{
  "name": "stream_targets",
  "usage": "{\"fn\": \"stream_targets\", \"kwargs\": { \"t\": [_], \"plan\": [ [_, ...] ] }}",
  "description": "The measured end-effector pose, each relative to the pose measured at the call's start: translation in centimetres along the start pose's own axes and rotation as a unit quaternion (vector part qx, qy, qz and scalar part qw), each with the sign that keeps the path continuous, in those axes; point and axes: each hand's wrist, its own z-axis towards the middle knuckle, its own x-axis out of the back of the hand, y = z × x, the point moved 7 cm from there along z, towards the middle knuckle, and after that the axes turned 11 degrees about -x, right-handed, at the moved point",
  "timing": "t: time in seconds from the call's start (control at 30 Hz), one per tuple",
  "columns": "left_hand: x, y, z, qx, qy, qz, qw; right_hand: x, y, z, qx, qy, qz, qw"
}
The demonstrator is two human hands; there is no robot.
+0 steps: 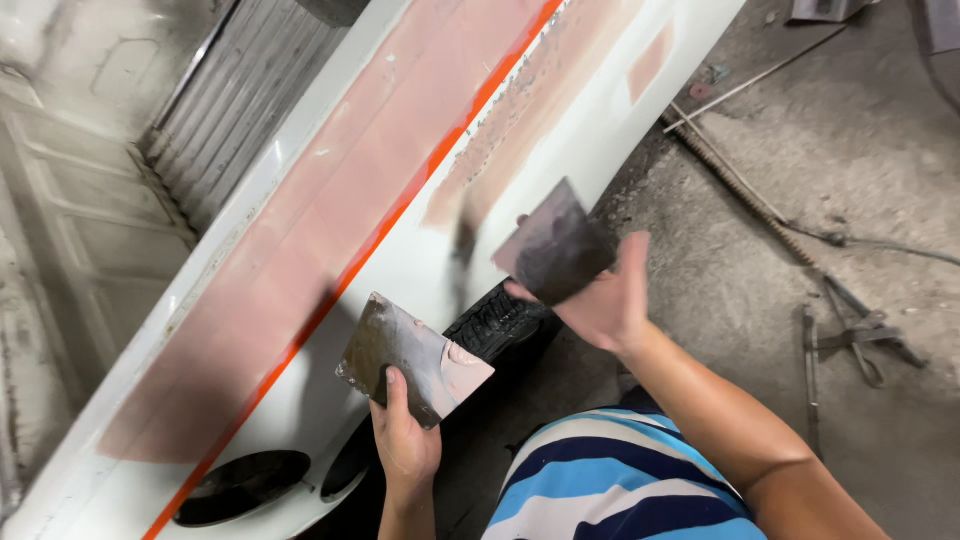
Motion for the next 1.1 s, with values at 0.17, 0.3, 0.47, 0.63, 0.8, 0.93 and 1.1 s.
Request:
{"fn": "stream_targets", "kwargs": {
  "t": [0.17, 0.3, 0.47, 0.63, 0.8, 0.93, 1.1],
  "plan": [
    [0.9, -3.5, 0.9, -0.059, -0.033, 0.091, 0.994, 2.8, 0.6, -6.5, -0.15, 0.159, -0.103, 0.97],
    [-1.7, -5.4, 1.8, -0.169, -0.073, 0.212, 0.96, -1.6, -1.4, -9.9, 0.059, 0.211, -0.52, 0.826],
    [-6.3, -4.9, 0.6, -0.345, -0.153, 0.212, 0.902, -8.3, 1.9, -12.5, 0.141, 0.173, -0.585, 0.78],
    [-7.5, -3.0, 0.0, -0.302, -0.26, 0.155, 0.904, -9.4, 4.4, -13.0, 0.13, 0.249, -0.602, 0.748],
    [-5.3, 1.7, -0.8, -0.388, -0.226, 0.157, 0.879, -12.5, 6.5, -12.3, 0.176, 0.296, -0.604, 0.718],
    [-1.4, 1.5, -1.1, -0.272, -0.299, 0.133, 0.905, -13.7, 7.7, -12.5, 0.16, 0.341, -0.607, 0.7],
    [3.5, 1.3, -0.2, -0.209, -0.371, 0.173, 0.888, -17.0, 9.6, -12.3, 0.13, 0.336, -0.623, 0.695]
  ]
}}
